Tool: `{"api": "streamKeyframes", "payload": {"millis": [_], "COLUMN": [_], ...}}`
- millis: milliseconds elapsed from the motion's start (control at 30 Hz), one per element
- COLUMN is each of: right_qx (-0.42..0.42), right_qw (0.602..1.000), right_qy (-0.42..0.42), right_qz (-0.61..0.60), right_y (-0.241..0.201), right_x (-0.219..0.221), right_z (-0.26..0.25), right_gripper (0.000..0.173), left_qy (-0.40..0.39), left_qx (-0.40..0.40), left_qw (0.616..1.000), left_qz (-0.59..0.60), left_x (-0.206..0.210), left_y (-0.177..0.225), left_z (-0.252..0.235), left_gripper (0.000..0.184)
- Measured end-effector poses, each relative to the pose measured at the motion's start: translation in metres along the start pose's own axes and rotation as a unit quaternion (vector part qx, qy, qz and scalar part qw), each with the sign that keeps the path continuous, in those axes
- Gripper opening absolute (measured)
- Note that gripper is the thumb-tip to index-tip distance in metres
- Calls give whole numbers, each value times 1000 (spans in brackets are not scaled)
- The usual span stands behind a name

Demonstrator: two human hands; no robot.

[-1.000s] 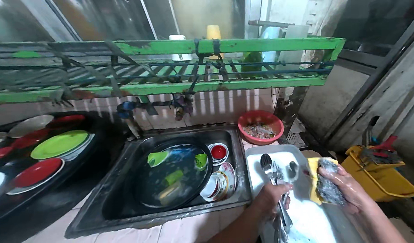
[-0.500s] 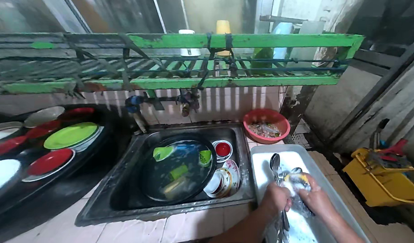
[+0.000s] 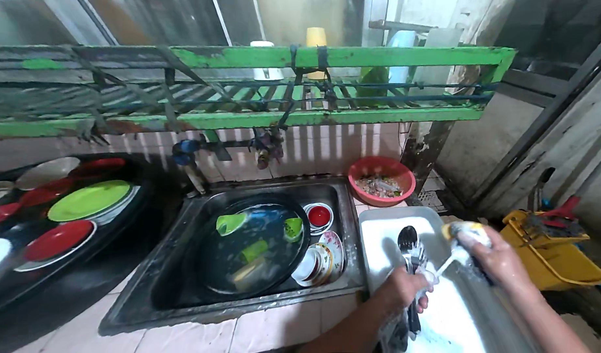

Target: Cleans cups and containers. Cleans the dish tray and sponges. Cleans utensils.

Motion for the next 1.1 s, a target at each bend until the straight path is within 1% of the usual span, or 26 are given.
{"api": "streamKeyframes", "payload": {"millis": [67, 100, 133, 200, 267, 333, 367, 400, 433, 467, 500, 533, 567, 600, 633, 700, 733, 800, 833, 867, 900, 933, 967, 1000, 1033, 1100], "right_qx": [27, 39, 58, 95, 72, 54, 72, 99, 116, 120, 108, 91, 74, 60, 53, 58, 62, 76, 81, 82, 81, 76, 63, 39, 13, -14], "right_qw": [994, 989, 986, 990, 996, 997, 989, 966, 924, 871, 823, 788, 769, 763, 770, 788, 798, 823, 837, 852, 869, 884, 898, 911, 914, 895], "right_qy": [63, 77, 75, 33, -19, -58, -110, -193, -290, -377, -446, -496, -526, -542, -547, -548, -544, -519, -491, -448, -394, -341, -302, -282, -281, -304], "right_qz": [-86, -121, -136, -103, -49, 17, 69, 140, 220, 289, 333, 353, 355, 347, 324, 275, 252, 218, 228, 257, 289, 312, 312, 299, 291, 326], "right_y": [8, 12, 14, 18, 13, 7, 7, 10, 15, 21, 24, 24, 26, 28, 31, 37, 41, 52, 55, 57, 58, 58, 57, 58, 62, 79], "right_x": [-17, -14, -3, 34, 61, 56, 48, 43, 43, 49, 60, 74, 89, 103, 114, 121, 118, 103, 94, 84, 76, 71, 70, 72, 78, 90], "right_z": [-4, -2, 5, 27, 42, 37, 30, 25, 26, 32, 43, 55, 65, 73, 79, 86, 88, 85, 78, 69, 59, 51, 47, 46, 49, 56], "right_gripper": [45, 44, 46, 54, 59, 56, 55, 57, 59, 60, 59, 57, 57, 58, 58, 64, 66, 73, 77, 79, 78, 75, 71, 69, 69, 76], "left_qy": [38, 54, 66, 74, 63, 80, 102, 119, 127, 126, 118, 98, 65, 37, 26, 31, 48, 102, 133, 147, 144, 138, 135, 140, 146, 144], "left_qx": [-16, -20, -22, -16, -5, 2, 2, 5, 10, 25, 37, 41, 37, 28, 22, 36, 51, 54, 40, 17, -3, -13, -15, -17, -20, -20], "left_qw": [999, 998, 998, 997, 997, 996, 995, 993, 992, 992, 992, 994, 997, 998, 999, 999, 995, 984, 981, 982, 985, 987, 989, 988, 987, 985], "left_qz": [-8, -3, 7, 28, 32, 24, 17, 10, 6, 6, -1, -14, -25, -31, -32, 21, 69, 135, 138, 120, 98, 79, 66, 64, 71, 97], "left_x": [-5, -7, -8, -8, -9, -14, -17, -18, -19, -19, -16, -12, -6, -1, 0, -5, -12, -29, -37, -40, -39, -36, -34, -33, -34, -35], "left_y": [0, 0, 0, 1, 3, 4, 6, 9, 12, 13, 12, 10, 8, 7, 7, 12, 16, 16, 13, 9, 6, 3, 3, 4, 5, 7], "left_z": [-2, -4, -4, -3, -2, 1, 3, 6, 8, 8, 7, 6, 5, 5, 4, 2, 1, -6, -9, -11, -12, -12, -13, -13, -13, -12], "left_gripper": [18, 17, 14, 7, 8, 15, 19, 23, 26, 28, 27, 24, 25, 25, 22, 22, 27, 29, 30, 31, 35, 45, 53, 55, 51, 39]}}
Point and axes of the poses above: each hand's wrist, its own z-axis away from the middle knuckle, its own x-axis out of the palm, y = z × x, the point moved 9 cm from there along -z, towards the middle knuckle, and after that the axes turned 4 degrees about -x, right-handed, at the moved point
